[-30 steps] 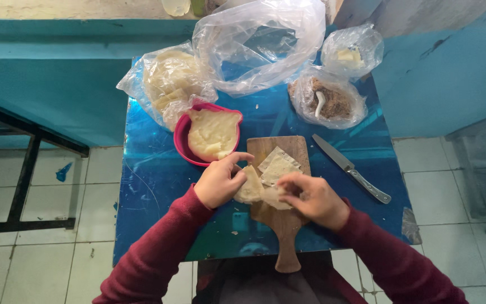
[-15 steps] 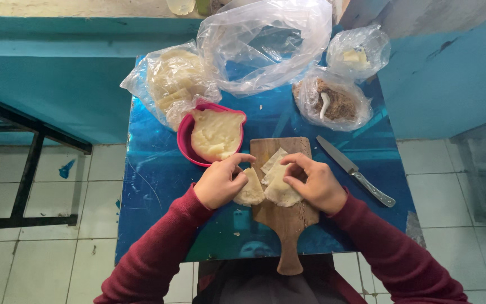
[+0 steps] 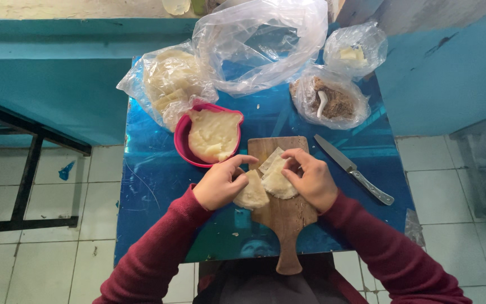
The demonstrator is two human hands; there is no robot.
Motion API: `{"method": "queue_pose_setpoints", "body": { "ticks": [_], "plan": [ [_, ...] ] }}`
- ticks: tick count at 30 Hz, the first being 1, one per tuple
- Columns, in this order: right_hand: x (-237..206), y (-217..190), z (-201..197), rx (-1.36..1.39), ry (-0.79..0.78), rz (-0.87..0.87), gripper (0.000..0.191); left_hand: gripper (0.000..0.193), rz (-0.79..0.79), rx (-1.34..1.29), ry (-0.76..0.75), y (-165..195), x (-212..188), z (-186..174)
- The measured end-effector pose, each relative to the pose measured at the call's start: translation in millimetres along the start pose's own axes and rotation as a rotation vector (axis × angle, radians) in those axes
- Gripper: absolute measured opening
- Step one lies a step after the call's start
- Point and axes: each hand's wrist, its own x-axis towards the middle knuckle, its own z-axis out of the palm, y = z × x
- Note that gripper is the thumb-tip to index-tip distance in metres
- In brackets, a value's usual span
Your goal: The person cuts a round flat dough on a wooden board into wedge pieces using a knife, then folds and presses the pieces flat by hand. They spoon a brown sugar-like filling from a plastic bag onto a dough piece and fold the dough over the filling to form a filled pastry.
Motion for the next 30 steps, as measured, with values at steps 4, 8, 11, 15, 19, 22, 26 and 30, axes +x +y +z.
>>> {"method": "queue_pose_setpoints", "body": {
  "ticks": [4,8,11,15,19,22,26,30],
  "plan": [
    [-5.6,-14.7,-1.3,-0.180,0.156,-0.324,0.028,0.046,0.009,-0.144,-0.016,-4.2,2.1,12.1],
    [-18.4,-29.0,-8.8,-0.028,0.020,-0.331,0.024,0.048,0.035,-0.372,-0.097,-4.1,3.1,26.3],
    [-23.5,-36.2,-5.5,-0.036,0.037,-0.349,0.018,0.052,0.026,-0.476,-0.154,-3.4,2.3,31.4],
    [-27.2,-39.1,-5.6,-0.005,0.014,-0.238,0.015,0.056,0.070,-0.443,-0.145,-2.8,0.0,34.8],
    [-29.0,-37.7,-6.8,-0.063,0.028,-0.361,0.014,0.055,-0.007,-0.577,-0.167,-2.7,1.1,35.7],
    [-29.3,-35.0,-6.3,-0.049,-0.005,-0.273,0.025,0.056,0.062,-0.444,-0.142,-2.8,0.5,37.3],
    [-30.5,-29.5,-3.8,-0.029,0.013,-0.309,0.015,0.059,0.063,-0.456,-0.156,-3.6,-0.4,37.8],
    [-35.0,-24.5,-3.5,0.022,0.053,-0.278,0.015,0.057,0.004,-0.538,-0.167,-5.2,1.6,39.1]
  ]
}}
